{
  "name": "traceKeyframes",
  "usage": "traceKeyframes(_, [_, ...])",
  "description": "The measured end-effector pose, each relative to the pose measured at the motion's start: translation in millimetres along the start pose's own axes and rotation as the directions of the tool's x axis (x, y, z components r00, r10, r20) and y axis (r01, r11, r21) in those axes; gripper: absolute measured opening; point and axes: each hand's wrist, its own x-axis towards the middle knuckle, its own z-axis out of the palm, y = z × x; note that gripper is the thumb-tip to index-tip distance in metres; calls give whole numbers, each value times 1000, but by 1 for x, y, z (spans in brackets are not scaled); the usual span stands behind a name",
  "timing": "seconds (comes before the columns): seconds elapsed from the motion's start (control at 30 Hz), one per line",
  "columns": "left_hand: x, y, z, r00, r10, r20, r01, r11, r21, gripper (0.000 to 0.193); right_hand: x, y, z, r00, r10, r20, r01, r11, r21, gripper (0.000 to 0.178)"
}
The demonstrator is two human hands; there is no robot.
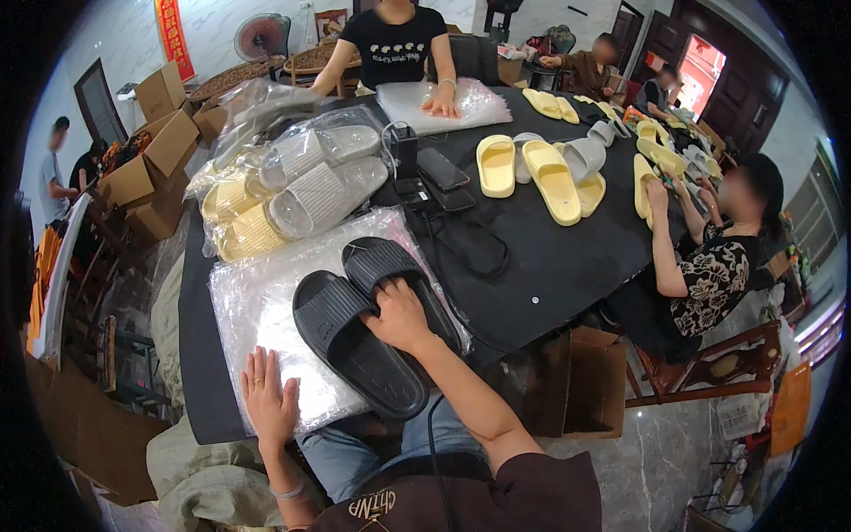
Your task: The person sits at a table and repeatedly picks up pairs of slippers from a large sack, places them on a sheet of bubble wrap, and wraps them. The person handles yellow, black, and white slippers, folding the bubble wrap around each pair and placing the finished packages on the table.
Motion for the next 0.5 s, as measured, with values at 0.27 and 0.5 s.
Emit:
traceKeyframes(0.27, [0,3,-3,1000,5,12,-5,1000,24,56,0,1,0,1000,7,9,-7,1000,-16,46])
traceKeyframes(0.5, [0,1,-2,1000,0,14,0,1000,12,57,1,-1,-1,1000,11,28,-10,1000,-23,46])
